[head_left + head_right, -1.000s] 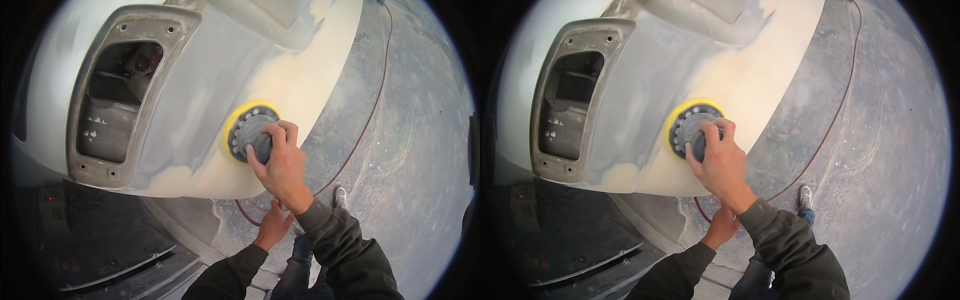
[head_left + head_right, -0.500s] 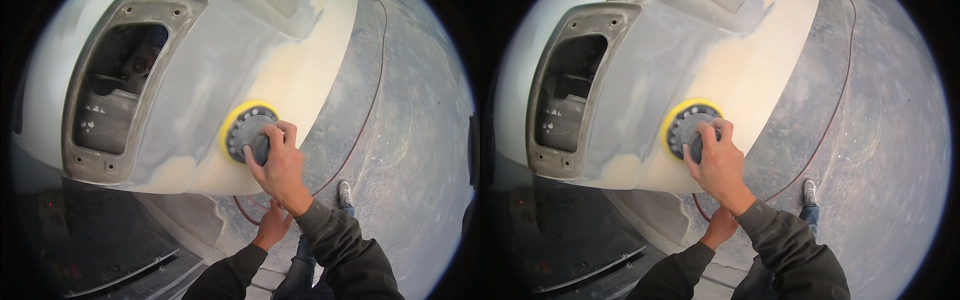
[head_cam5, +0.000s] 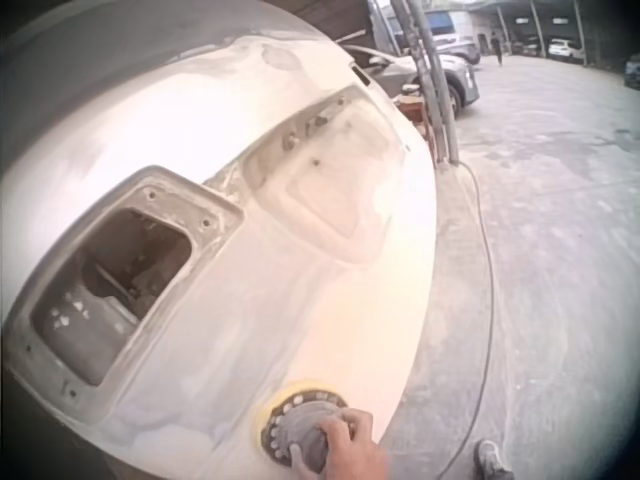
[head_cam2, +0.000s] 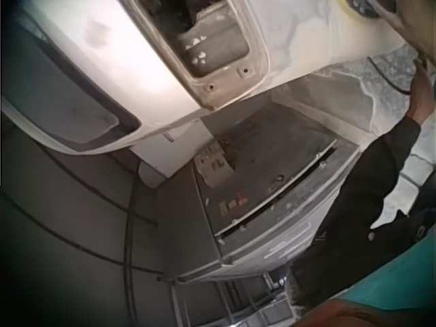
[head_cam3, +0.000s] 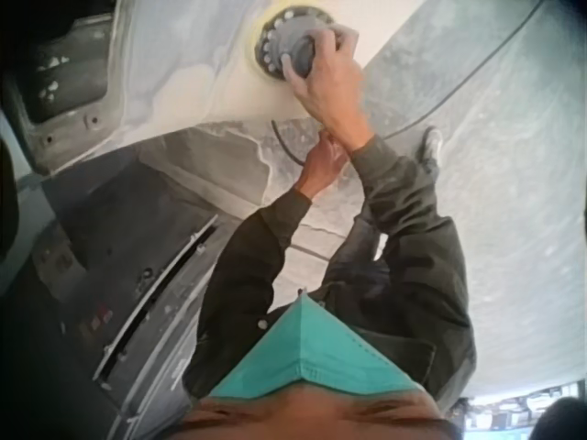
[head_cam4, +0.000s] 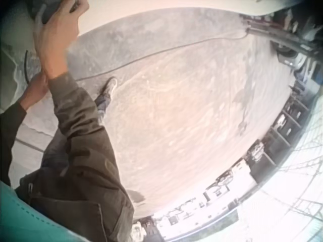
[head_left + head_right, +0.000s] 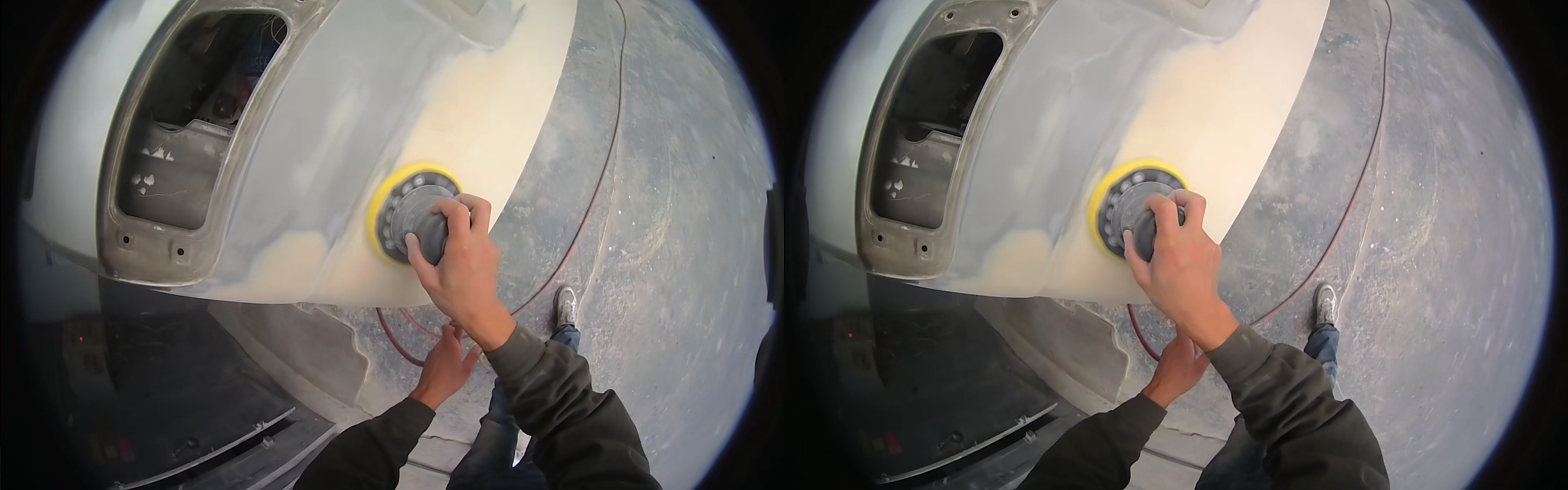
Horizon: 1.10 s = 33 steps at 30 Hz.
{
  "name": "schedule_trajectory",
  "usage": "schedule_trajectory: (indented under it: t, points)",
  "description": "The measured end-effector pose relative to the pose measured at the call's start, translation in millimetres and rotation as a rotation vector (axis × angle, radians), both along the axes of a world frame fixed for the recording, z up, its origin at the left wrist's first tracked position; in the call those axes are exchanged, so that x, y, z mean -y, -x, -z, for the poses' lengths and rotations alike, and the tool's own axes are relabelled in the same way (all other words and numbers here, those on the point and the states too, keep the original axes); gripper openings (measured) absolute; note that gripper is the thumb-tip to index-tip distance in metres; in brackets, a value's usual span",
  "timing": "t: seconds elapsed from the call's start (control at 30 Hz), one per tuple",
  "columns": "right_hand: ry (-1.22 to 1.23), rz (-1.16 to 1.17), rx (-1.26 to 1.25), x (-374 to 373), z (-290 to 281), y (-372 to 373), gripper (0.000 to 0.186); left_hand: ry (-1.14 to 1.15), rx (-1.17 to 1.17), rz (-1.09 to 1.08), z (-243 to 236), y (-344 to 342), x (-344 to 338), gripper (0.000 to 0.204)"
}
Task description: The person uses a pneumatic orbital sander to sand the surface of a white car trunk lid. They move the sander across the panel, focusing on smoothing the surface around the taillight cutout and along the edges.
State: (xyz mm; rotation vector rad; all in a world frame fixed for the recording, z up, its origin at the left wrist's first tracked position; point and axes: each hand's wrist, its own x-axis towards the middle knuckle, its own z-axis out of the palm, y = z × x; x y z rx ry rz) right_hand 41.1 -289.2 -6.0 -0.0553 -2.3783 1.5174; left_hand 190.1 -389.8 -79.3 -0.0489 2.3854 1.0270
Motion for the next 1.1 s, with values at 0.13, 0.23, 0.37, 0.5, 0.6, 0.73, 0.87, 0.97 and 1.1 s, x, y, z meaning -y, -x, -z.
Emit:
schedule_trajectory:
  t: [0.13, 0.23, 0.37, 0.5, 0.6, 0.73, 0.87, 0.97, 1.1]
  points:
    - [-0.026, -0.038, -0.013, 7.8, -5.5, -9.3, 0.047, 0.009, 0.033, 0.035, 10.2, -9.7, 10.6, 0.056]
    - [-0.033, -0.017, 0.010, 8.7, 0.6, -15.8, 0.047, 0.013, 0.007, 0.047, 13.8, -19.8, 15.4, 0.058]
    - [-0.025, -0.038, -0.005, 19.5, -2.8, -23.7, 0.047, 0.008, -0.010, 0.064, 18.2, -26.9, 26.5, 0.060]
    - [-0.024, -0.039, 0.018, 23.9, -5.4, -29.8, 0.048, 0.000, -0.023, 0.036, 24.4, -34.8, 29.1, 0.061]
    - [-0.032, -0.059, 0.034, 29.8, -4.2, -38.6, 0.047, -0.026, -0.077, 0.110, 45.7, -49.0, 45.1, 0.058]
    - [-0.029, -0.081, 0.015, 34.1, -4.6, -45.4, 0.047, -0.014, -0.010, 0.131, 44.3, -58.2, 47.6, 0.047]
    - [-0.042, -0.121, 0.001, 42.9, 3.4, -60.0, 0.045, -0.042, 0.049, 0.109, 38.8, -67.9, 55.3, 0.039]
    - [-0.072, -0.202, -0.057, 45.3, 6.0, -69.9, 0.046, -0.106, -0.028, 0.055, 43.1, -81.1, 52.7, 0.044]
    - [-0.032, -0.079, -0.059, 36.6, 3.9, -50.8, 0.046, -0.033, -0.067, 0.102, 45.1, -64.6, 51.7, 0.052]
